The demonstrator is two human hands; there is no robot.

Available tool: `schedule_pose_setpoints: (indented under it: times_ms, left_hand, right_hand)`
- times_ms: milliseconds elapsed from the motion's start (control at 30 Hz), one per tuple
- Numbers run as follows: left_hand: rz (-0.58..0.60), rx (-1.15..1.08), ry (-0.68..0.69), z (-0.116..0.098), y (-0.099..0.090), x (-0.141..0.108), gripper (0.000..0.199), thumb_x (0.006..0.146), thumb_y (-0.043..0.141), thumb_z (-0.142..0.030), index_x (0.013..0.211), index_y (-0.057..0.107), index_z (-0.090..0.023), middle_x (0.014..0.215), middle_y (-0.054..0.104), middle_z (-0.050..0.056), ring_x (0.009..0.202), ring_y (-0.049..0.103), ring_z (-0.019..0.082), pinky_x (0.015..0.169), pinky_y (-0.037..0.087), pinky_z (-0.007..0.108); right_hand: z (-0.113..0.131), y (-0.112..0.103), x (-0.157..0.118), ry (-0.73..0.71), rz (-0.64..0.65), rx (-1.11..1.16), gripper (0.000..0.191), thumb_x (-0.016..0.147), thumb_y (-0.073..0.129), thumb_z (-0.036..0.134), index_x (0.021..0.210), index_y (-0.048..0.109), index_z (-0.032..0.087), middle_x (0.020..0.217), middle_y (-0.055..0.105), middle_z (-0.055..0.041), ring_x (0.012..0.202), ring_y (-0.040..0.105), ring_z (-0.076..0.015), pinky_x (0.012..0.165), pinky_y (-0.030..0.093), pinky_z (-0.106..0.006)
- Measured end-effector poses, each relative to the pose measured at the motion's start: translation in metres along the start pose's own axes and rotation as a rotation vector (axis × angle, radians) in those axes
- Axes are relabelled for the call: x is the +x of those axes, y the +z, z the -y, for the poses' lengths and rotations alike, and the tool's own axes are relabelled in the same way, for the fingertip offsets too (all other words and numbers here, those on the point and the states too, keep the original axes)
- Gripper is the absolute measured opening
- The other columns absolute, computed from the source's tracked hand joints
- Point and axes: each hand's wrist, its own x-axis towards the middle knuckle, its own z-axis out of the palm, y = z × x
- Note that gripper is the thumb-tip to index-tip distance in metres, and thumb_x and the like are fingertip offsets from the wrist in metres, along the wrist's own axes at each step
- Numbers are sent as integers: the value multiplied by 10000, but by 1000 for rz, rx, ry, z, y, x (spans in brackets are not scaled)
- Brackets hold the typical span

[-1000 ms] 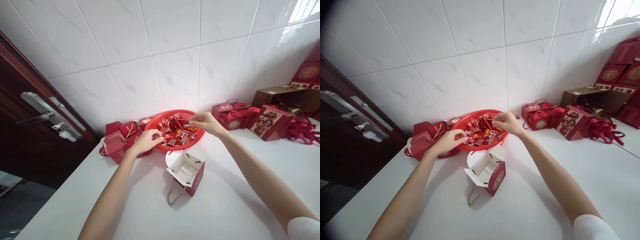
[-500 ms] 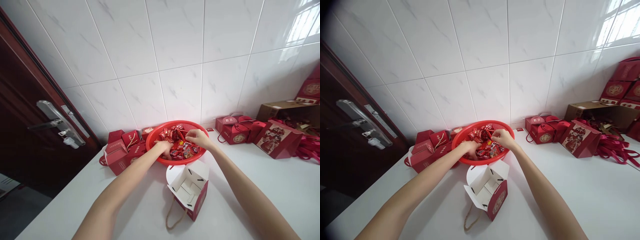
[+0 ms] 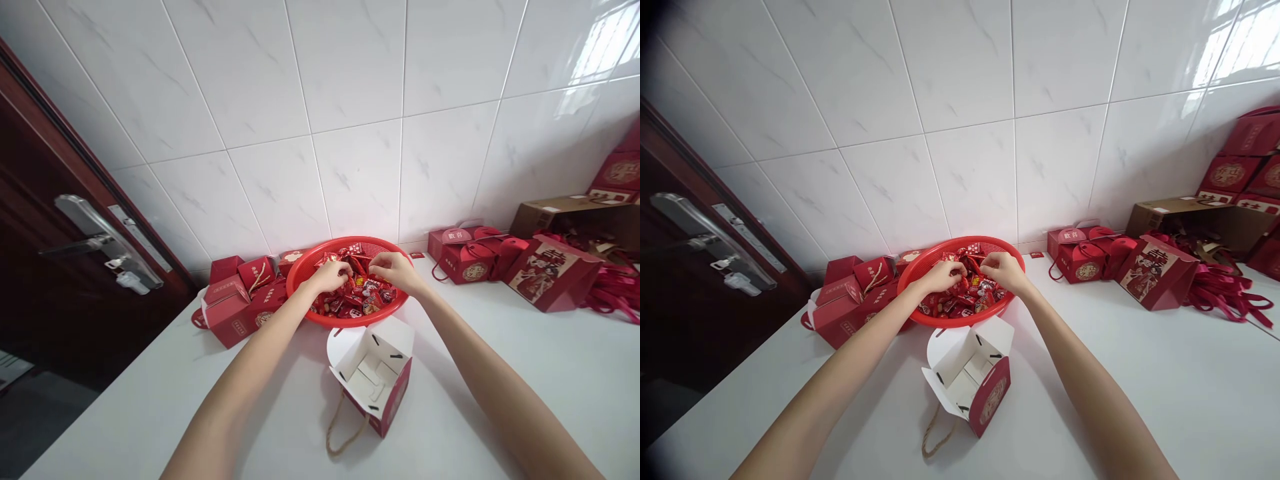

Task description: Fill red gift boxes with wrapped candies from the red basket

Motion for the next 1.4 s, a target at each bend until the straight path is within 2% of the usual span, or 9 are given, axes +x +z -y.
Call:
schedule_pose_setpoints:
  times_ms: [433,567,667,767,933,1067,1167,1300,1400]
  left_hand:
    - [-112,-384,159,0,3,0,330,918,524,-415,1021,722,-171,1092,746,87,1063,659,243,994,483,362]
    - [-250,-400,201,-13,2,-2,386,943,492,-493,950,702,-168,1001,742,58,976,659,217,931,500,326]
    - [-319,-373,233,-22,4,-2,385,947,478,-494,938,693,-174,979,733,45,949,650,208,906,496,306]
    - [-273,-351,210,-22,6,-1,430,948,446,-532,925,694,-181,934,731,42,946,655,224,887,495,312]
    - [-157,-367,-51,-13,5,0,576,970,346,-625,889,711,-185,888,746,68,898,688,266,864,495,350]
    - [33,-502,-218,-17,2,-3,662,944,352,-709,981,737,-172,939,766,88,662,708,231,806,516,357]
    - [81,-599,-248,-20,2,-3,666,910,404,-747,953,737,-171,844,759,66,603,708,218,750,530,348]
    - [121,-662,-274,-18,3,1,641,882,492,-730,653,689,-165,634,702,68,568,665,210,652,532,347]
    - [144,-718,-214,-16,2,2,512,841,635,-632,652,696,-160,598,689,54,561,642,200,637,537,352]
  right_hand:
    - [7,3,-3,-4,70,-138,78,800,640,256,788,672,185,838,731,-47,760,639,-178,706,480,-299]
    - [8,4,-2,-61,186,-189,313,835,653,484,711,620,199,738,688,-28,672,581,-167,627,419,-300]
    - [9,3,-2,-83,281,-223,518,788,657,616,561,417,218,544,484,38,542,423,-121,549,307,-290]
    - [9,1,-2,-134,268,-152,549,757,653,630,565,335,226,550,367,60,549,348,-109,547,267,-285]
    - [10,-2,-5,-111,112,-50,436,770,630,526,601,364,226,591,401,51,584,382,-120,568,304,-285]
    - [10,-1,-6,-104,46,-94,394,770,626,485,597,386,225,584,413,48,586,383,-127,570,304,-292]
    - [8,1,-4,-107,81,-189,348,783,621,403,592,392,222,574,421,49,577,374,-127,571,296,-293]
    - [8,3,-5,-106,137,-354,346,800,631,305,579,379,219,572,440,44,574,391,-131,584,287,-293]
    - [10,4,-6,-88,159,-385,227,821,647,306,668,507,214,653,558,17,633,487,-153,616,320,-286]
